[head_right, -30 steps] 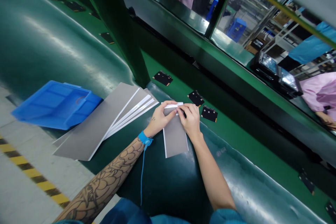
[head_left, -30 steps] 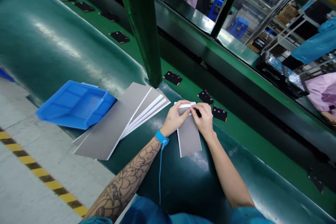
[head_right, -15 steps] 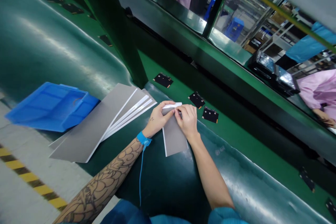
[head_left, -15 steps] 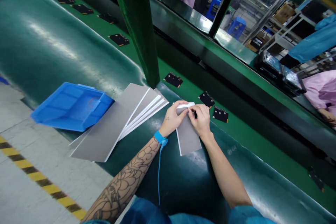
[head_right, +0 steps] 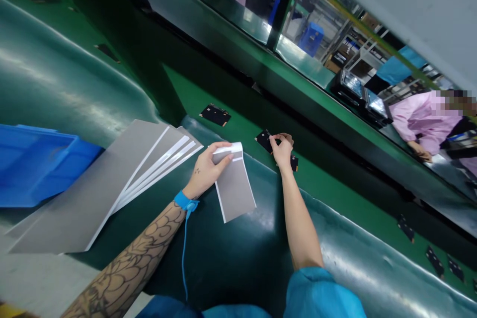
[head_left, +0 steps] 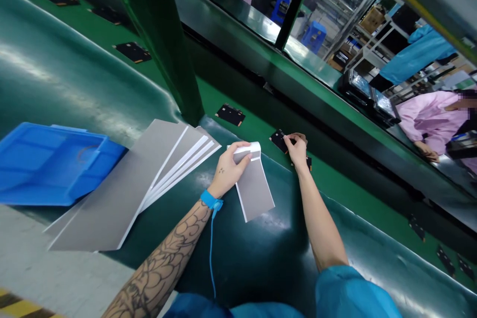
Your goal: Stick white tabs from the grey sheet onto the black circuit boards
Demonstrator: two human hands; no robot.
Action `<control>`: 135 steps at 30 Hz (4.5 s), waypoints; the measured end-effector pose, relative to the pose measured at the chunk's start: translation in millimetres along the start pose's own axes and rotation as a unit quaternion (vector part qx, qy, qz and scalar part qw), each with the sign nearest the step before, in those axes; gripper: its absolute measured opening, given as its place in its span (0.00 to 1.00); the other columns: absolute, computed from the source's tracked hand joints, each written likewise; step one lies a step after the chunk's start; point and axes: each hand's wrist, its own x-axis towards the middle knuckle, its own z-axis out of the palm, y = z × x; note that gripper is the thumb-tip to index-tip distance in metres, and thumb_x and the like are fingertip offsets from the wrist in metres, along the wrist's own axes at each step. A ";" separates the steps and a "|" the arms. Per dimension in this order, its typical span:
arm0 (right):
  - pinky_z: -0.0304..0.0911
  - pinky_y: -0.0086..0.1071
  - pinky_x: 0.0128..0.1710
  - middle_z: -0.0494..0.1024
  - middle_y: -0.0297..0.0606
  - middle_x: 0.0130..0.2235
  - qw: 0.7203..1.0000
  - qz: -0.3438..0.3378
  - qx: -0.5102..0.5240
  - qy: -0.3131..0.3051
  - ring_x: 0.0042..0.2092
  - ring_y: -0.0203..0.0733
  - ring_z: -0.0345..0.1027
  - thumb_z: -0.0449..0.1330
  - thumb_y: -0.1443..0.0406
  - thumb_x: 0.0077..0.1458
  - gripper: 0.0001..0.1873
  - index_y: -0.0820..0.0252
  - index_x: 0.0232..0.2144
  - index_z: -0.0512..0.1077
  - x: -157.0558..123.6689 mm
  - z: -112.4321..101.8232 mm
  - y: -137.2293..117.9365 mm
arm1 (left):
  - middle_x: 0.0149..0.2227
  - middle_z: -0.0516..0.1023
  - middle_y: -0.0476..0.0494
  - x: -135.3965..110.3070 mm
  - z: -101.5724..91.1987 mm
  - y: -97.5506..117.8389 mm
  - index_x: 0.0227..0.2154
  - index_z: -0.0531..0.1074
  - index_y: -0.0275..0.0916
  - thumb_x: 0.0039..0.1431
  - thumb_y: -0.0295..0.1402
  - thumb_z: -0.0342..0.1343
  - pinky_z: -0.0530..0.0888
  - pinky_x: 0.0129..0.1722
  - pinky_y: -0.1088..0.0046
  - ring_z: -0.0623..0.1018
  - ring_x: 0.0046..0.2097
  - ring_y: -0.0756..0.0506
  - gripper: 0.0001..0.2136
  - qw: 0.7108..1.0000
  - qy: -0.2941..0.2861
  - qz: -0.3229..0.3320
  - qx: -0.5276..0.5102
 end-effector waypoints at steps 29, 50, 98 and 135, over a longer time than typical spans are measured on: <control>0.68 0.47 0.54 0.80 0.40 0.44 0.955 -0.272 0.075 -0.095 0.49 0.49 0.74 0.63 0.57 0.70 0.08 0.49 0.43 0.82 -68.0 1.6 -77.8 | 0.57 0.82 0.39 0.8 2.7 4.6 0.54 0.75 0.41 0.68 0.34 0.61 0.74 0.65 0.56 0.80 0.60 0.37 0.14 0.999 -0.023 0.027 -0.037; 0.65 0.46 0.50 0.82 0.40 0.45 0.943 -0.304 0.006 -0.134 0.48 0.49 0.74 0.62 0.57 0.72 0.09 0.53 0.43 0.80 -77.1 11.3 -89.0 | 0.50 0.86 0.42 1.9 5.9 -4.7 0.51 0.77 0.42 0.67 0.28 0.60 0.79 0.58 0.58 0.85 0.52 0.39 0.12 0.999 -0.016 0.023 -0.032; 0.66 0.48 0.58 0.76 0.45 0.47 0.994 -0.043 0.065 -0.078 0.51 0.51 0.69 0.70 0.47 0.53 0.20 0.57 0.34 0.76 34.4 52.9 -26.2 | 0.53 0.86 0.41 1.9 5.6 0.2 0.50 0.80 0.42 0.66 0.31 0.64 0.79 0.58 0.57 0.84 0.52 0.38 0.11 1.000 0.013 0.006 -0.005; 0.74 0.51 0.50 0.82 0.42 0.44 0.952 -0.299 0.053 -0.045 0.48 0.51 0.76 0.64 0.59 0.70 0.08 0.49 0.43 0.84 -89.2 18.2 -84.2 | 0.55 0.85 0.39 4.6 5.7 -1.1 0.55 0.79 0.40 0.65 0.29 0.63 0.78 0.61 0.57 0.83 0.56 0.39 0.16 0.996 -0.012 0.028 -0.088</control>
